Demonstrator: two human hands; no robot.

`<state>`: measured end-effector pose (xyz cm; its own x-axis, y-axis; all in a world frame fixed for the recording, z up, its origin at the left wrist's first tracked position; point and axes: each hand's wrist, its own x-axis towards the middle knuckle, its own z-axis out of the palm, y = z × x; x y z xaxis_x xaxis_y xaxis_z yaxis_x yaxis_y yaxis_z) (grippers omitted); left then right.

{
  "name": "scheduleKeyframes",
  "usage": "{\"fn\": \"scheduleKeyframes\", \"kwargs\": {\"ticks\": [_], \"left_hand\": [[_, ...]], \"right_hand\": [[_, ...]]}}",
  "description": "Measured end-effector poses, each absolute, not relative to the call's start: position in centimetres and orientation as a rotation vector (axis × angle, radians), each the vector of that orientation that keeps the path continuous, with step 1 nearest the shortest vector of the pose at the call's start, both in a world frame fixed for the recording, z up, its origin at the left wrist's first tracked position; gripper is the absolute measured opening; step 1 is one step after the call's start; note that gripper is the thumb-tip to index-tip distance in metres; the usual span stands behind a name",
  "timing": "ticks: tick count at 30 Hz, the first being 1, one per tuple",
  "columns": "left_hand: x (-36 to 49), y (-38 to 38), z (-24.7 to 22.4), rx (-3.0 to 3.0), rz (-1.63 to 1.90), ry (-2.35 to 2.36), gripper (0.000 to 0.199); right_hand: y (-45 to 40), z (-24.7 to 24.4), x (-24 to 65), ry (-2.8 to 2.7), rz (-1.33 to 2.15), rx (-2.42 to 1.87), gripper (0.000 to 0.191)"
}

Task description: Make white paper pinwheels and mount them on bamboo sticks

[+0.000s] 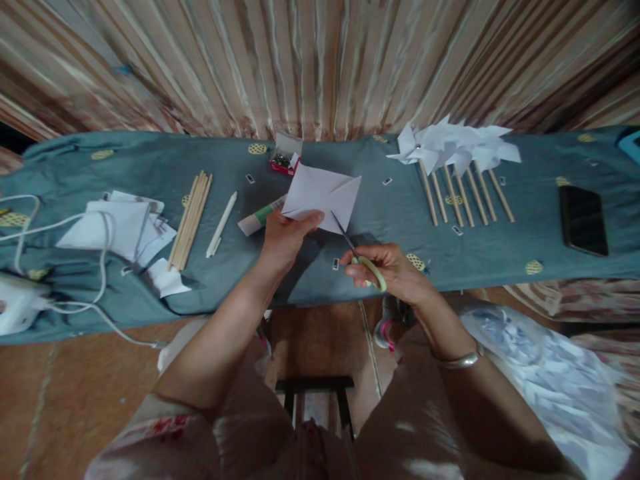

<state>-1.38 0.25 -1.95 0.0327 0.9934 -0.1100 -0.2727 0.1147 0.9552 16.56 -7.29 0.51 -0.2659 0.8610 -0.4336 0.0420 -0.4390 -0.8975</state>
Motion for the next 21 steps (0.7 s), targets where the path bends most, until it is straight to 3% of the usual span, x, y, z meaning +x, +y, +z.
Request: {"fn": "scheduleKeyframes", "kwargs": {"ticks": [21], "left_hand": [[-0.97,-0.32,-2.23,0.925,1.197,0.975,0.015]], "right_hand": [[-7.44,0.24,16.67,-1.16,1.75,-1.354,0.051]]}}
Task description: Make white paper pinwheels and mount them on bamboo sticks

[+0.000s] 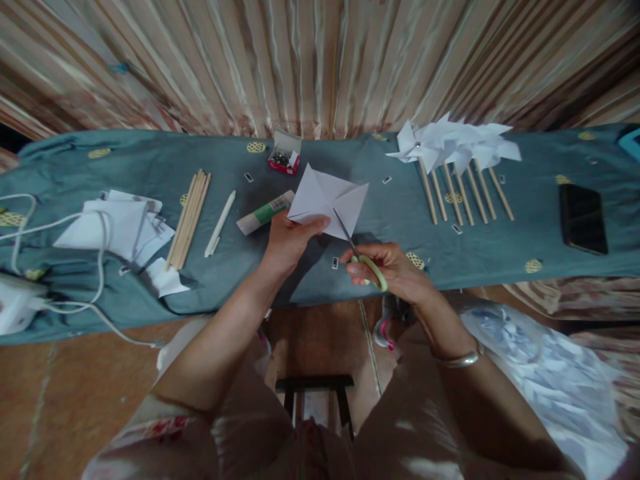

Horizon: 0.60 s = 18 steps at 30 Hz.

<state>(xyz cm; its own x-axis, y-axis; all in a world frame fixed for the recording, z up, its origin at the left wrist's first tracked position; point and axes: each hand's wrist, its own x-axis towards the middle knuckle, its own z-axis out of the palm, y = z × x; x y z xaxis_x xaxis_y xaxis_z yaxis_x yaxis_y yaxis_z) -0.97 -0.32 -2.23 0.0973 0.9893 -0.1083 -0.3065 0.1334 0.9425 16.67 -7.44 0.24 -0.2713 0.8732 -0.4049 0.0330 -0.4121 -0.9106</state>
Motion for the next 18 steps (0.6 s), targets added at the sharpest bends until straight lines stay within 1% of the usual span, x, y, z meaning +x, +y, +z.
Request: {"fn": "scheduleKeyframes", "kwargs": {"ticks": [4,18], "left_hand": [[-0.99,-0.32,-2.21,0.925,1.193,0.987,0.015],[-0.98,-0.1,-2.58,0.956,1.213,0.999,0.019]], "right_hand": [[-7.39,0.19,16.7,-1.176,1.751,-1.36,0.049],[-7.23,0.37,16.41,-1.15,1.705,-1.417,0.05]]}}
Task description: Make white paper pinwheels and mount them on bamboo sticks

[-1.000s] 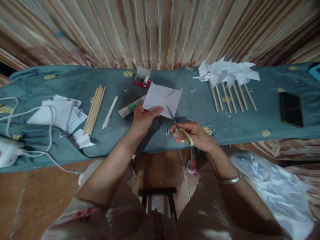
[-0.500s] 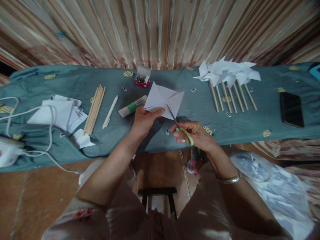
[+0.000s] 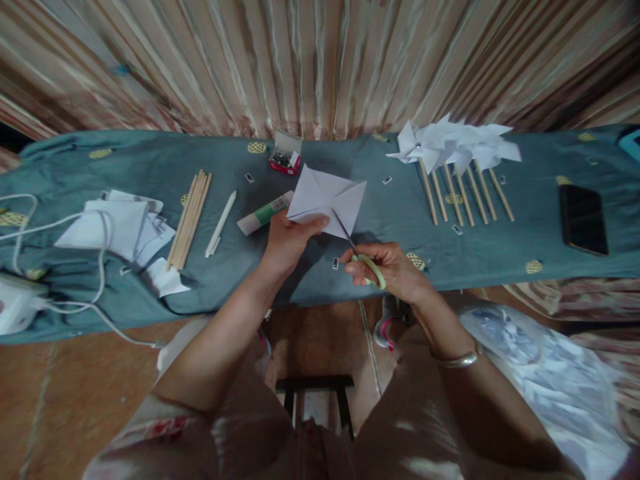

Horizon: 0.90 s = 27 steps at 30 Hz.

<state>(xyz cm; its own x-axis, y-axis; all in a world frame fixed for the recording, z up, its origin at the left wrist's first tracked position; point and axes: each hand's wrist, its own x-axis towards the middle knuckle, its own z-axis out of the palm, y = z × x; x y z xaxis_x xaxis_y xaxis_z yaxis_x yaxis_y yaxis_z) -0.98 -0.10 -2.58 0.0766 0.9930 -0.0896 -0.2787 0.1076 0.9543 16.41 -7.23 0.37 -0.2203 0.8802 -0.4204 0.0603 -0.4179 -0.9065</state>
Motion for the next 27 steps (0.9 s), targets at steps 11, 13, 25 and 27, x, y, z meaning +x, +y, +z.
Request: {"fn": "scheduleKeyframes", "kwargs": {"ticks": [11,13,25,27], "left_hand": [[-0.95,-0.14,-2.46,0.974,1.204,1.021,0.022],[-0.92,-0.13,-2.46,0.971,1.206,1.018,0.022],[-0.98,-0.16,-2.44,0.958,1.219,0.999,0.021],[-1.0,-0.16,-2.46,0.959,1.219,0.999,0.021]], "right_hand": [[-7.4,-0.02,16.4,-1.185,1.678,-1.391,0.05],[-7.37,0.01,16.39,-1.185,1.676,-1.391,0.05],[-7.2,0.33,15.99,-1.135,1.678,-1.389,0.045],[-7.18,0.24,15.98,-1.145,1.672,-1.383,0.044]]}}
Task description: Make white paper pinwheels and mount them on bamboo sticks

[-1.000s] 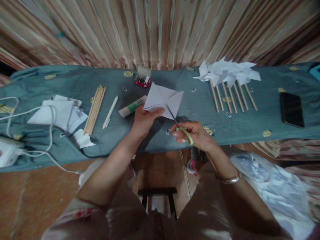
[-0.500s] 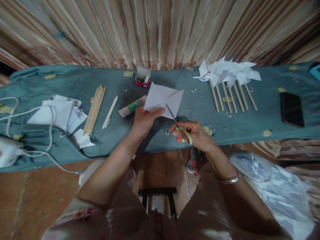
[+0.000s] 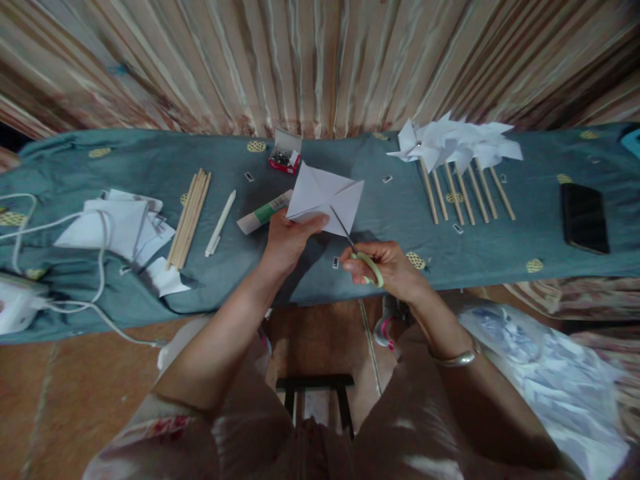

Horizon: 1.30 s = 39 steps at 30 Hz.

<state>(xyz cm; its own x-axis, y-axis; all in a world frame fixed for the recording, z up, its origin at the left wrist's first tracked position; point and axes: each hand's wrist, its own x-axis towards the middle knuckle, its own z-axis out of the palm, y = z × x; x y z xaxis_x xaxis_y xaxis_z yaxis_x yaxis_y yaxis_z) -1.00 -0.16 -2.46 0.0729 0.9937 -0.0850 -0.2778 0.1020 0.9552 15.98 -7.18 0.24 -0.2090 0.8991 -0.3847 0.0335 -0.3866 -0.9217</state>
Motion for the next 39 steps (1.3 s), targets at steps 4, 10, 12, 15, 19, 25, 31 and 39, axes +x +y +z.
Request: {"fn": "scheduleKeyframes", "kwargs": {"ticks": [4,10,12,15,19,25,31,39], "left_hand": [[-1.0,-0.1,-2.5,0.964,1.216,1.01,0.021],[-1.1,-0.2,-2.5,0.965,1.193,1.032,0.022],[-1.1,-0.1,-2.4,0.963,1.189,1.041,0.022],[-1.5,0.1,-2.3,0.955,1.207,1.045,0.021],[-2.1,0.5,-2.2,0.918,1.218,1.048,0.021],[-1.9,-0.2,-2.3,0.999,1.165,1.048,0.022],[-1.3,-0.9,-3.3,1.138,0.997,1.065,0.029],[-1.7,-1.1,-3.3,1.644,0.751,1.182,0.049]], "right_hand": [[-7.1,-0.1,16.1,-1.151,1.667,-1.354,0.044],[-7.3,-0.2,16.2,-1.145,1.733,-1.39,0.044],[-7.4,-0.2,16.4,-1.144,1.764,-1.422,0.046],[-7.7,-0.2,17.3,-1.177,1.77,-1.498,0.051],[-8.0,-0.5,19.8,-1.371,1.609,-1.622,0.047],[-8.2,-0.7,22.7,-1.674,0.691,-2.071,0.042],[-8.0,-0.2,22.7,-1.897,0.035,-2.356,0.042],[-7.6,-0.3,22.6,-1.963,-0.126,-2.361,0.045]]}}
